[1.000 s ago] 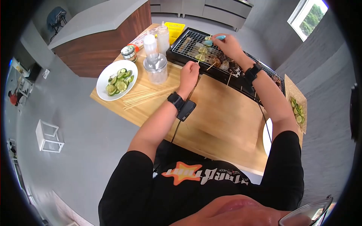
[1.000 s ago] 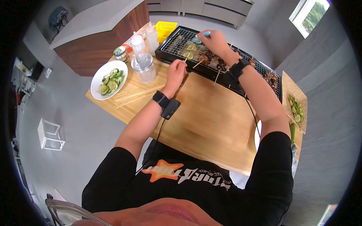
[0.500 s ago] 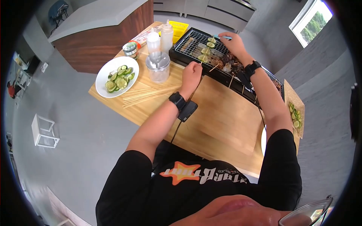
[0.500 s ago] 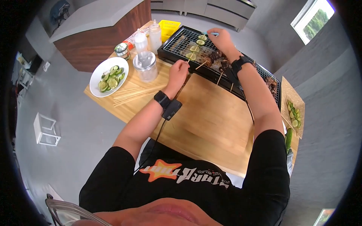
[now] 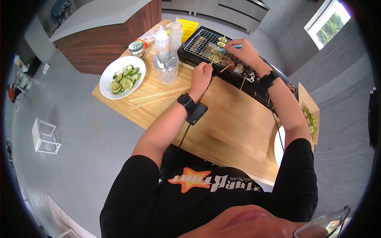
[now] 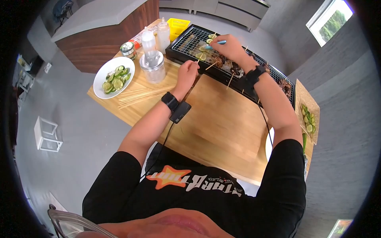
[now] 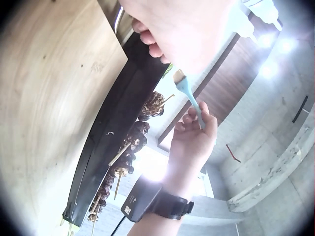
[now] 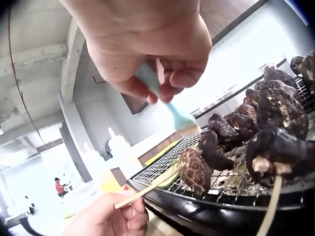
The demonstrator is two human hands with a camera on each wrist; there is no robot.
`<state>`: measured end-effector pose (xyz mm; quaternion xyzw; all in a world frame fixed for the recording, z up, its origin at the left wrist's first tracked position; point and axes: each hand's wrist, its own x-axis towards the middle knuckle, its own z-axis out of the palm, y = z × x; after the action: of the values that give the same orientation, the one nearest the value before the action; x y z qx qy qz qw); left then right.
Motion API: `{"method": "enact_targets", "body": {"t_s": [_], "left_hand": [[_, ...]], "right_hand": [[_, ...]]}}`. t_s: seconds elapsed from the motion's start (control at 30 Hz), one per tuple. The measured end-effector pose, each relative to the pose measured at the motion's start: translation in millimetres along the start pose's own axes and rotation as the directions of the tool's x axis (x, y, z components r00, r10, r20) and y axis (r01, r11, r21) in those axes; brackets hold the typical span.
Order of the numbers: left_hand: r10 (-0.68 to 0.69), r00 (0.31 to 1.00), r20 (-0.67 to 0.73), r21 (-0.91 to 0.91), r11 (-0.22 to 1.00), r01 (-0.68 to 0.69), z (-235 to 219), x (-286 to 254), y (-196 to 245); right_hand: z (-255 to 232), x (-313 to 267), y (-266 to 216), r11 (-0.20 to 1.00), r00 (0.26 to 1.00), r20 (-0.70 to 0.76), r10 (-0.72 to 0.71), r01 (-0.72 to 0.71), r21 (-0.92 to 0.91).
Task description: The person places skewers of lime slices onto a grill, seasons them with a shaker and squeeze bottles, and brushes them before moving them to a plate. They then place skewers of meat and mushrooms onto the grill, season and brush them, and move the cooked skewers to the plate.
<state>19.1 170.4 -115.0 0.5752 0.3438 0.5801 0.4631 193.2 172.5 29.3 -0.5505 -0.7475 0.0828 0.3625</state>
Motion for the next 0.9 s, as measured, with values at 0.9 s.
{"method": "enact_targets", "body": {"t_s": [0.9], "left_hand": [[0.071,0.987,-0.143,-0.061,0.995,-0.081,-8.8,1.9,31.6]], "right_hand": [[-80.8,-49.1,-27.3,0.944,0.962,-0.201,0.184,-0.116,0.31]]}}
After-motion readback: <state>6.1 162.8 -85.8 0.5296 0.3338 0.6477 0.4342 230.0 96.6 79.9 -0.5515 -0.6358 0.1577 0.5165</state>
